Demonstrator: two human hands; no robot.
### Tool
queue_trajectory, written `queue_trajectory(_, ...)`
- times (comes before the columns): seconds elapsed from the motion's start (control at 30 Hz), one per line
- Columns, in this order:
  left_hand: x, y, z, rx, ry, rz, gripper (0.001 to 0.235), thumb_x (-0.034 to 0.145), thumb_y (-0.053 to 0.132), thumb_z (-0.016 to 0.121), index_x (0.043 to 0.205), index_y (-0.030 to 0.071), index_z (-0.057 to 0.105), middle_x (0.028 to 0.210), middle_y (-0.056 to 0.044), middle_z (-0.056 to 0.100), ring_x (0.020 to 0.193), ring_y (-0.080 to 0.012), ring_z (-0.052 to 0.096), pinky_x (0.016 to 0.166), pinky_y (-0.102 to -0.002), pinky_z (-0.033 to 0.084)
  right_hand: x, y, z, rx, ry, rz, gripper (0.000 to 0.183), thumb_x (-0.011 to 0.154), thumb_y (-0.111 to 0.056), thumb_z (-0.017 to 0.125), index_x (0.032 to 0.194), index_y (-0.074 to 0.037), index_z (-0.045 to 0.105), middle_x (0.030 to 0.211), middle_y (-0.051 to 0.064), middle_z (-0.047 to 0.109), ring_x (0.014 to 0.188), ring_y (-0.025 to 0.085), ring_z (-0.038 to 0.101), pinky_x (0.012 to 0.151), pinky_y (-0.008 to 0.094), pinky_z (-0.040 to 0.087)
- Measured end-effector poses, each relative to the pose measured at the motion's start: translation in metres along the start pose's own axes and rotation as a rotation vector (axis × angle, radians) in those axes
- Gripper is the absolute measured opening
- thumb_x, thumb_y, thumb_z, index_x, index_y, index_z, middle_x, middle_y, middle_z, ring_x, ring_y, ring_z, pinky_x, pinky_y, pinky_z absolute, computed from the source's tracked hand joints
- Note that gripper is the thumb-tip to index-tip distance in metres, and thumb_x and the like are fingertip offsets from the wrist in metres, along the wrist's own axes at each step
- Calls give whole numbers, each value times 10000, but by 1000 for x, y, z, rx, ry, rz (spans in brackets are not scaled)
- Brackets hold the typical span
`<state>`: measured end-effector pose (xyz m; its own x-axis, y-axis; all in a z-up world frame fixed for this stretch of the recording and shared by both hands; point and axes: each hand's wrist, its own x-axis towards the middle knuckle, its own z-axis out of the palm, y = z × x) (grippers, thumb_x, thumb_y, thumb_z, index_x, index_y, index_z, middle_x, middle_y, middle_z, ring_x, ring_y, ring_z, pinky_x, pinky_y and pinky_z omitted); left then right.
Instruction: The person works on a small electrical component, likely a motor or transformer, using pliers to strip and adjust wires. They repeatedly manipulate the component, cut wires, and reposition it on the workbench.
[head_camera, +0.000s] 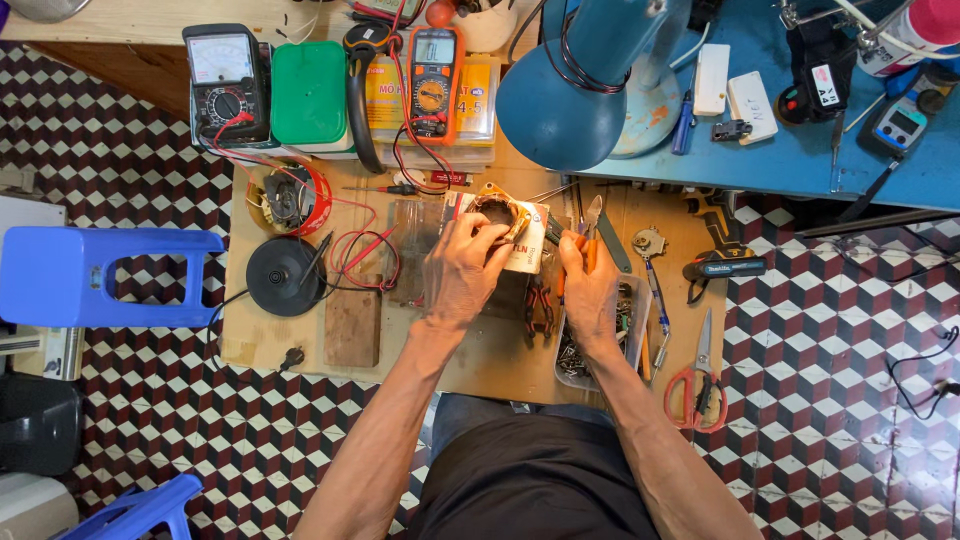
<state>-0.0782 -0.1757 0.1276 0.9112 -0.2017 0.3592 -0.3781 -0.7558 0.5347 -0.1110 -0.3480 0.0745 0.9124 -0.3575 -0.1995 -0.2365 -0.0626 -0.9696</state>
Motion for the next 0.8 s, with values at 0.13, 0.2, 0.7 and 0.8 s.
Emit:
queue_trajectory(0.13,-7,0,-1,-12,83,56,185,877,160,805,1051,137,746,1041,1,666,928,-215,675,778,-367,573,-12,-21,3,-28,-30,74,305,1013,-317,600,1076,-26,668,814,35,620,663,88,531,587,278,452)
queue_trajectory(0.2,-14,3,-3,-26,113,100,186,883,126,799,1061,134,745,1051,1,665,922,-206,668,776,-358,570,-13,-25,4,-54,-67,130,327,1014,-337,604,1025,-11,636,863,54,687,688,91,585,609,276,501)
queue_trajectory(0.7,-33,3,-3,-60,107,77,157,881,103,796,1031,107,750,883,-24,656,852,-214,636,748,-362,542,0,5,37,421,-188,175,164,988,-145,661,1047,-26,564,934,85,726,738,102,659,622,229,530)
queue_trajectory(0.8,-34,3,-3,-180,108,14,165,889,96,781,1049,102,740,941,-33,694,880,-217,655,781,-347,554,1,5,37,406,-173,186,160,974,-141,672,1034,-33,569,925,75,723,737,95,662,623,230,538)
